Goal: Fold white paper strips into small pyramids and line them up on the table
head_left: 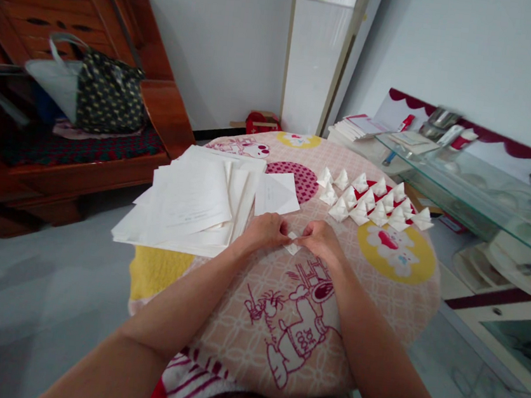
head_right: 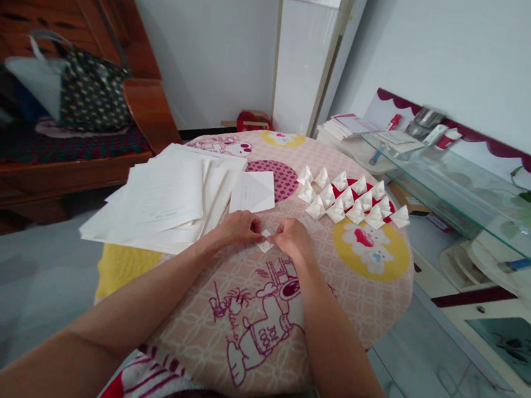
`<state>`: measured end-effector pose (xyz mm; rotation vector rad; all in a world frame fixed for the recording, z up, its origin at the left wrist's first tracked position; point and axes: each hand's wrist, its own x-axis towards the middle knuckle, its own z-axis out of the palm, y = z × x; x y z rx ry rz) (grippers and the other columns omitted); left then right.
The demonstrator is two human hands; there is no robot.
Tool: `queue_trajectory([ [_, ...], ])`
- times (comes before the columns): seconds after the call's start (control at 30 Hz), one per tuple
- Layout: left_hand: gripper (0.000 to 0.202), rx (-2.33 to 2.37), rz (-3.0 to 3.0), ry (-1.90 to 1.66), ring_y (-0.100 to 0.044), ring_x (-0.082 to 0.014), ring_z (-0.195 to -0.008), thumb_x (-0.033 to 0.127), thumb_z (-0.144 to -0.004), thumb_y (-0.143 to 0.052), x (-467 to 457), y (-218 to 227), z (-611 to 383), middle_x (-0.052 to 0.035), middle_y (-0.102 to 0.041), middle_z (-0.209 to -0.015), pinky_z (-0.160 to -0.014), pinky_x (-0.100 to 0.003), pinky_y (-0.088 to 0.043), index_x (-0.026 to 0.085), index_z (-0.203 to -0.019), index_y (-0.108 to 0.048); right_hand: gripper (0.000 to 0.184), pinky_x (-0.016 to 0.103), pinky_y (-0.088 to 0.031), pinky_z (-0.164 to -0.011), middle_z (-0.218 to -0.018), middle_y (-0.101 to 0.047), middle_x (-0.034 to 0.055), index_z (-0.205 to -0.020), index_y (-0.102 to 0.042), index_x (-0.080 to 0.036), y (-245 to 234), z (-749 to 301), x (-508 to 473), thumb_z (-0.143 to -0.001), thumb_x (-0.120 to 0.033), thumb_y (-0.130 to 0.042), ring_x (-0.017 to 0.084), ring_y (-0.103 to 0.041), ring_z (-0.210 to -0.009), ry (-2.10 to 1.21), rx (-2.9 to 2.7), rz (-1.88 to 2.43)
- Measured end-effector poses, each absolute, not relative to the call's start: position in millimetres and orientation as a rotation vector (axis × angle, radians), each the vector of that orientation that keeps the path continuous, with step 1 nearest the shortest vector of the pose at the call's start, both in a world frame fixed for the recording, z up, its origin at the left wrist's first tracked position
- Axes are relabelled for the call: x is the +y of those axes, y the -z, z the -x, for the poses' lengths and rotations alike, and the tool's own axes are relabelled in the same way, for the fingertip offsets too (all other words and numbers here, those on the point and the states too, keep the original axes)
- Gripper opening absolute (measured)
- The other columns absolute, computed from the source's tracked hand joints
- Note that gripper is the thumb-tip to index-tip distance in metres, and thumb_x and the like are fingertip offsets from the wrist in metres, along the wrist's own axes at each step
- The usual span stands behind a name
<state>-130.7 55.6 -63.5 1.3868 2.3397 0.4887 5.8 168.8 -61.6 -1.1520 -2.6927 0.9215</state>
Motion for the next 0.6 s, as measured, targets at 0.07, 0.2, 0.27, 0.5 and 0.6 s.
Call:
queue_trajectory([
  [0.07,0.013,2.320,-1.366,-0.507,-0.062,-0.0173,-0.066,0.027,-0.070,-0.074,56,62,132,-0.0038,-0.070,-0.071,-0.063,-0.028,-0.042,0.017,-0.077,-0.075,0.019,0.024,-0.033,-0.052,-0.061,-0.063,-0.0001,-0.071,-0.066,-0.017,62,-6,168,-0.070,-0.029,-0.081,0.013,-0.055,-0.056,-0.917,-2.687,1.159],
  [0.2,0.009,2.238,-1.351,-0.565,-0.061,-0.0155,-0.065,0.019,-0.068,-0.073,54,60,136,-0.0023,-0.070,-0.070,-0.061,-0.026,-0.041,0.015,-0.076,-0.073,0.020,0.024,-0.033,-0.051,-0.059,-0.062,-0.0007,-0.071,-0.065,-0.018,63,-5,169,-0.070,-0.029,-0.082,0.013,-0.054,-0.054,-0.925,-2.677,1.152],
  [0.27,0.009,2.192,-1.348,-0.606,-0.060,-0.0144,-0.064,0.015,-0.067,-0.071,53,60,138,-0.0013,-0.069,-0.068,-0.060,-0.025,-0.040,0.015,-0.076,-0.072,0.020,0.024,-0.034,-0.051,-0.057,-0.060,-0.0014,-0.070,-0.064,-0.018,63,-6,169,-0.070,-0.026,-0.082,0.012,-0.054,-0.052,-0.950,-2.670,1.148],
  [0.5,0.035,1.893,-1.337,-0.785,-0.058,-0.0126,-0.063,0.006,-0.060,-0.061,46,67,152,0.0009,-0.067,-0.069,-0.062,-0.024,-0.044,0.013,-0.093,-0.073,0.014,0.022,-0.033,-0.040,-0.049,-0.056,-0.0048,-0.070,-0.062,-0.018,61,-10,172,-0.072,-0.014,-0.075,0.010,-0.049,-0.038,-1.218,-2.598,1.150],
  [0.6,0.027,1.885,-1.373,-0.863,-0.061,-0.0133,-0.067,0.014,-0.071,-0.063,46,68,148,-0.0013,-0.071,-0.076,-0.065,-0.024,-0.045,0.014,-0.095,-0.074,0.015,0.020,-0.032,-0.038,-0.049,-0.056,-0.0049,-0.067,-0.061,-0.018,61,-11,173,-0.072,-0.011,-0.074,0.009,-0.049,-0.036,-1.279,-2.577,1.102],
])
